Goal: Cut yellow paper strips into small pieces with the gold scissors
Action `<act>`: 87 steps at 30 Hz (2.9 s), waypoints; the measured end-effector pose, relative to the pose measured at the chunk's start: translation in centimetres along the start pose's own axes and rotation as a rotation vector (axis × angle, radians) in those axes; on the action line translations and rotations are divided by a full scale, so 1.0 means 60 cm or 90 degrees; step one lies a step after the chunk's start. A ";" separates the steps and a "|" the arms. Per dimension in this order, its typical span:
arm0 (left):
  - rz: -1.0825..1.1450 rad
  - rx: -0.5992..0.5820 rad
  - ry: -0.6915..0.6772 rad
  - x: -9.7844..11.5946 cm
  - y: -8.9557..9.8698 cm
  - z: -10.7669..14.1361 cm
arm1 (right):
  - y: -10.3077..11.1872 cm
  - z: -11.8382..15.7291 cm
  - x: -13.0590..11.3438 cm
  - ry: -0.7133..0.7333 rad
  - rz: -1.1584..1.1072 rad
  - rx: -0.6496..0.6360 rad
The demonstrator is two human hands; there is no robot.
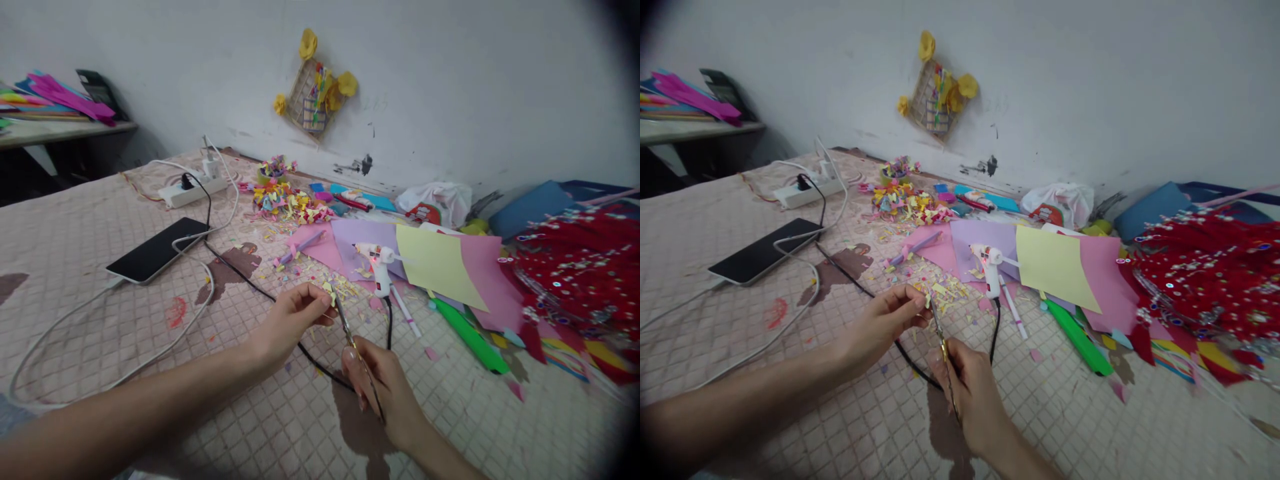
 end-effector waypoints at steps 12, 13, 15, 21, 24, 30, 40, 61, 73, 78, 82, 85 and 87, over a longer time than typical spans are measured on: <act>0.001 -0.007 -0.004 0.001 0.000 -0.001 | 0.004 0.000 0.001 0.034 0.045 0.014; 0.003 -0.013 -0.003 0.001 -0.001 -0.001 | 0.005 0.000 0.000 0.037 0.054 0.016; 0.009 -0.024 0.001 0.001 -0.002 -0.001 | 0.007 0.002 0.001 0.041 0.066 0.017; 0.009 -0.055 0.018 0.000 -0.003 -0.002 | 0.011 0.008 0.006 0.037 0.098 0.011; 0.001 -0.074 0.017 0.000 -0.002 -0.003 | 0.013 0.009 0.006 0.028 0.104 0.004; -0.015 -0.103 0.030 0.004 -0.001 -0.003 | 0.017 0.012 0.000 0.009 0.116 -0.016; -0.040 -0.132 0.067 0.019 -0.002 -0.002 | 0.023 0.011 -0.003 0.010 0.150 -0.032; -0.085 -0.331 0.162 0.021 -0.004 0.001 | 0.048 0.030 -0.007 0.084 0.319 -0.143; -0.073 -0.373 0.185 0.018 -0.009 0.006 | 0.055 0.039 -0.017 0.029 0.207 -0.206; -0.054 -0.368 0.200 0.013 -0.009 0.006 | 0.052 0.040 -0.028 -0.011 0.151 -0.254; -0.046 -0.360 0.203 0.013 -0.010 0.007 | 0.056 0.038 -0.026 -0.035 0.139 -0.259; -0.040 -0.362 0.209 0.013 -0.012 0.008 | 0.060 0.037 -0.023 -0.025 0.134 -0.262; -0.036 -0.363 0.215 0.013 -0.012 0.009 | 0.063 0.037 -0.021 -0.011 0.152 -0.266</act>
Point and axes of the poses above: each hand's wrist, its own z-axis away from the middle knuckle, its own y-axis out of the back of the hand, x = y × z, the point moved 6 cm from there along -z, towards the middle knuckle, and after that the axes turned 2 degrees about z, right-handed, at the moved point
